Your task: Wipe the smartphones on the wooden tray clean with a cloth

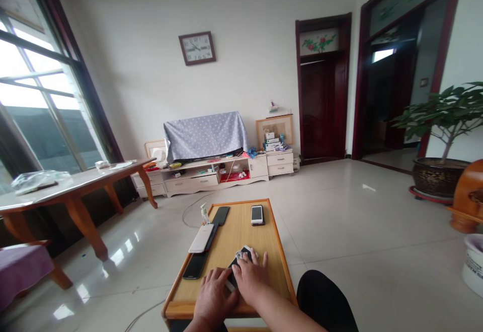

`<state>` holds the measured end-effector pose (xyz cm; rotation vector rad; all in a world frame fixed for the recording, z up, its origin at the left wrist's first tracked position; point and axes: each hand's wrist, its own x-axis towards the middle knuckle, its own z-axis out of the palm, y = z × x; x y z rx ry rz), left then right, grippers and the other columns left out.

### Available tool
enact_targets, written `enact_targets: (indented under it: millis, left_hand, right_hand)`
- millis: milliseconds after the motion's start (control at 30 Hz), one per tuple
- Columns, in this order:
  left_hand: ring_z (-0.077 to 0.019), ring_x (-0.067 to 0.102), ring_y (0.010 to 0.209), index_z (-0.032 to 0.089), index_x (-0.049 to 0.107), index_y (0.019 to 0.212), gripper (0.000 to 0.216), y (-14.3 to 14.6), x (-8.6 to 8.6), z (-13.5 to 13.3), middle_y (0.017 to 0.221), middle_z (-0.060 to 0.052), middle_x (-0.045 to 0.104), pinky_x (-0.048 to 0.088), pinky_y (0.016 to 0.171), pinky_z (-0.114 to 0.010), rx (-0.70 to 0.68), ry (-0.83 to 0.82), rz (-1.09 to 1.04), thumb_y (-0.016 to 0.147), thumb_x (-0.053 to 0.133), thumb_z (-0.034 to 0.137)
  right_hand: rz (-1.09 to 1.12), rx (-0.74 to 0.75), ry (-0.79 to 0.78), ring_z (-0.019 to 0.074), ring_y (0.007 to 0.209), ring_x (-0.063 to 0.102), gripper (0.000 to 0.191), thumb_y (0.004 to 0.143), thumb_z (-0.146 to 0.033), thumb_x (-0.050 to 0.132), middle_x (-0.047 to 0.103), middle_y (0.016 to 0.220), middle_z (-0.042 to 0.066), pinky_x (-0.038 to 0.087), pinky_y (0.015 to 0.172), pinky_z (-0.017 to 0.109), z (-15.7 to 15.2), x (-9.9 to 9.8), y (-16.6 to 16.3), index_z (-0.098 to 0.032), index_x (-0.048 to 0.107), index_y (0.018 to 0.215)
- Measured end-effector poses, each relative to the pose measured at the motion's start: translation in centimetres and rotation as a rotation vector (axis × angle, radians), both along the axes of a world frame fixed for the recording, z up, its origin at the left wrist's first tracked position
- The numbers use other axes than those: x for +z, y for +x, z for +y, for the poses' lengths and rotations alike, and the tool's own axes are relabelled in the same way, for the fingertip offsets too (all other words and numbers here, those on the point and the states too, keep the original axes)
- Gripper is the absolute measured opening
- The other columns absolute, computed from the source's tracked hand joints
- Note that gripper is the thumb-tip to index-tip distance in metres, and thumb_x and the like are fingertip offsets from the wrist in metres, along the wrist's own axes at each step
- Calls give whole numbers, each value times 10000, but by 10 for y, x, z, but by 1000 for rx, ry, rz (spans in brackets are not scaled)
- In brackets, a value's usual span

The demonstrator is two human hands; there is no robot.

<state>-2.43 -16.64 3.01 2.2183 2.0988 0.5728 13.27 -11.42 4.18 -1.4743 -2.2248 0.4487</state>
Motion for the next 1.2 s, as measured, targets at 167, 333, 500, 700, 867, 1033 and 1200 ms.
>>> enact_targets:
  millis: [167, 333, 500, 700, 867, 1033, 1200]
  left_hand:
    - [-254, 523, 1190, 235, 551, 1345, 522, 1, -4, 2, 1261, -82, 637, 306, 1056, -367, 69, 10, -6, 866, 534, 442]
    - [-251, 541, 1146, 328, 602, 1296, 439, 2, 2, 1, 1222, -42, 648, 330, 1017, -375, 39, -28, 4, 881, 530, 449]
    - [-242, 538, 1130, 406, 606, 1315, 438, 4, 11, -3, 1208, -20, 642, 337, 1008, -369, 16, -47, 24, 890, 555, 498]
    - [-234, 536, 1116, 463, 559, 1370, 486, 3, 13, -3, 1216, -12, 632, 344, 988, -359, 12, -76, 29, 890, 569, 539]
    - [-240, 537, 1122, 455, 538, 1394, 487, 3, 13, -3, 1214, -26, 633, 346, 973, -365, -6, -55, 12, 909, 547, 501]
    - [-240, 539, 1152, 400, 546, 1388, 493, 4, 10, -2, 1238, -27, 640, 334, 1008, -367, 15, -54, 32, 899, 545, 465]
    - [-283, 482, 1252, 243, 551, 1371, 598, 2, 5, 2, 1318, -83, 612, 295, 1084, -382, 51, -78, 36, 848, 583, 533]
  right_hand:
    - [19, 116, -6, 299, 1498, 304, 488, 1062, -486, 228, 606, 1440, -5, -96, 1185, 644, -15, 4, -8, -374, 614, 1340]
    - [33, 154, -9, 252, 1464, 379, 550, 1074, -455, 166, 660, 1372, 11, -94, 1213, 566, -25, 8, 1, -330, 655, 1293]
    - [16, 69, -9, 295, 1471, 364, 562, 1072, -452, 159, 642, 1395, 29, -57, 1199, 620, -17, 6, -1, -321, 686, 1214]
    - [8, 18, 2, 279, 1463, 380, 531, 1054, -525, 222, 671, 1337, 90, -27, 1224, 570, -15, 4, -18, -264, 675, 1143]
    - [-20, 18, -10, 279, 1489, 332, 555, 1050, -544, 201, 604, 1434, 86, -32, 1227, 574, -20, -2, -18, -263, 613, 1293]
    - [-90, 43, -51, 296, 1531, 216, 584, 1041, -587, 184, 459, 1569, 19, -44, 1209, 630, -14, -11, -7, -335, 485, 1473]
    - [-139, -23, -78, 318, 1551, 108, 608, 1036, -594, 193, 396, 1608, 27, -111, 1177, 671, 7, -14, 2, -319, 408, 1533]
